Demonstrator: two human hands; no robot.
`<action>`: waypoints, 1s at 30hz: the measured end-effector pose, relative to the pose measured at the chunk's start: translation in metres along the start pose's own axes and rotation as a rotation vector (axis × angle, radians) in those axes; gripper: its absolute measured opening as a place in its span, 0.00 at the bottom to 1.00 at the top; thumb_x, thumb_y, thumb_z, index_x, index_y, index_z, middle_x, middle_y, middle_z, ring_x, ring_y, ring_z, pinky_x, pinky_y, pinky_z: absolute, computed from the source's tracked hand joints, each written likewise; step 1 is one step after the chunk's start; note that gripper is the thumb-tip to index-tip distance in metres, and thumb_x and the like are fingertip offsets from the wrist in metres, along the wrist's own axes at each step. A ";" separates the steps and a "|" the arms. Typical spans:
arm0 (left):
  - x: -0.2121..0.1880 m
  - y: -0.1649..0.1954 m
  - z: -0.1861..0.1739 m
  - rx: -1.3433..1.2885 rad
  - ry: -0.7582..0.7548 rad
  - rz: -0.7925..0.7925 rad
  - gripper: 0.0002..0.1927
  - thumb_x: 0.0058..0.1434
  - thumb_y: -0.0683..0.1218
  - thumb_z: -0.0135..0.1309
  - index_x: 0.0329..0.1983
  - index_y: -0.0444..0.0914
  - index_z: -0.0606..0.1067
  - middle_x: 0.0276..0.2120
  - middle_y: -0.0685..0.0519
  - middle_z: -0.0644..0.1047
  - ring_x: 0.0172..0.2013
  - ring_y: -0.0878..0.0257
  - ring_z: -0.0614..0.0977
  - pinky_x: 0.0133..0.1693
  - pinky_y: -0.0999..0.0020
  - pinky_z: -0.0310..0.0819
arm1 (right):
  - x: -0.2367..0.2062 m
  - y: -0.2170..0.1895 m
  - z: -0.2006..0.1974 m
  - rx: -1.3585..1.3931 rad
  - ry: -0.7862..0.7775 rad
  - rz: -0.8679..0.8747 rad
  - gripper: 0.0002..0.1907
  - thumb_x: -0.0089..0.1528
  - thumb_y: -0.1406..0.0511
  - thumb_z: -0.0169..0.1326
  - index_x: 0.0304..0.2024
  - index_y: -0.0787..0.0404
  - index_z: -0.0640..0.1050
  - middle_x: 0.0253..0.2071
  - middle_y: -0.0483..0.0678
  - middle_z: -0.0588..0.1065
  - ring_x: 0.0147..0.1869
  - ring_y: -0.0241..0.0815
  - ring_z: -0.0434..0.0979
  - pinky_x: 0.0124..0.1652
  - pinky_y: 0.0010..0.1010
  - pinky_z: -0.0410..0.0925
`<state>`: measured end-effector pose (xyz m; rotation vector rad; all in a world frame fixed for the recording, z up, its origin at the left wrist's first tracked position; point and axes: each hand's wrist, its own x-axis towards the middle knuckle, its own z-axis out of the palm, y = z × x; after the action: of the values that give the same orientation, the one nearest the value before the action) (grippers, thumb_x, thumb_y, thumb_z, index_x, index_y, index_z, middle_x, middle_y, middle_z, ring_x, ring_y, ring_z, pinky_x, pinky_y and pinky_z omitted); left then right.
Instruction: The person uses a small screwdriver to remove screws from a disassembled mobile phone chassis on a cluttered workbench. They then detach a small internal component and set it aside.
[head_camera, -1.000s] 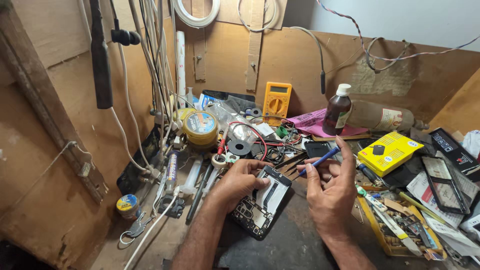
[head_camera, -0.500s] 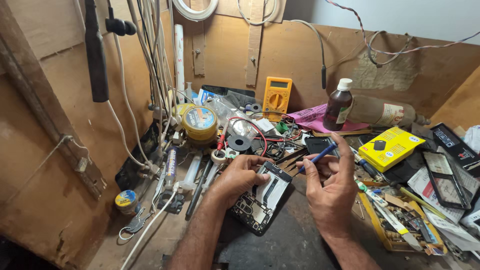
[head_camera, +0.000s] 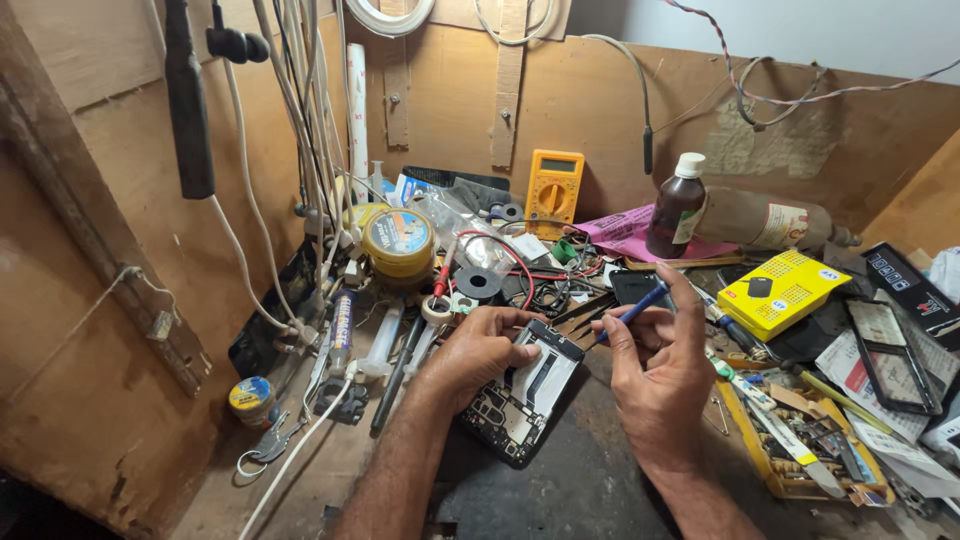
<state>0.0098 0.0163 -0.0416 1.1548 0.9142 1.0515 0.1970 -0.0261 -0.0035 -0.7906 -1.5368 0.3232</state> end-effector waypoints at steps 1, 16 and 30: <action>0.000 -0.001 0.000 0.010 0.006 0.002 0.20 0.58 0.33 0.56 0.56 0.30 0.76 0.39 0.49 0.83 0.37 0.66 0.83 0.40 0.73 0.77 | 0.000 0.000 0.000 -0.014 -0.007 -0.002 0.35 0.65 0.78 0.56 0.72 0.61 0.60 0.41 0.50 0.78 0.44 0.38 0.83 0.47 0.28 0.77; -0.002 -0.001 0.000 0.007 0.003 -0.011 0.20 0.58 0.33 0.55 0.56 0.29 0.76 0.38 0.49 0.83 0.36 0.66 0.83 0.38 0.72 0.78 | -0.003 0.000 0.001 -0.028 0.001 -0.028 0.35 0.64 0.78 0.57 0.71 0.61 0.61 0.41 0.51 0.79 0.44 0.37 0.82 0.45 0.27 0.78; 0.000 -0.006 0.000 0.003 -0.010 0.021 0.20 0.57 0.32 0.55 0.55 0.29 0.76 0.37 0.49 0.82 0.35 0.65 0.82 0.38 0.72 0.78 | -0.006 0.001 0.001 -0.074 0.028 0.001 0.35 0.63 0.78 0.59 0.71 0.60 0.63 0.38 0.49 0.79 0.42 0.34 0.82 0.43 0.25 0.77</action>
<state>0.0106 0.0161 -0.0471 1.1736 0.8979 1.0611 0.1961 -0.0291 -0.0084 -0.8508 -1.5296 0.2565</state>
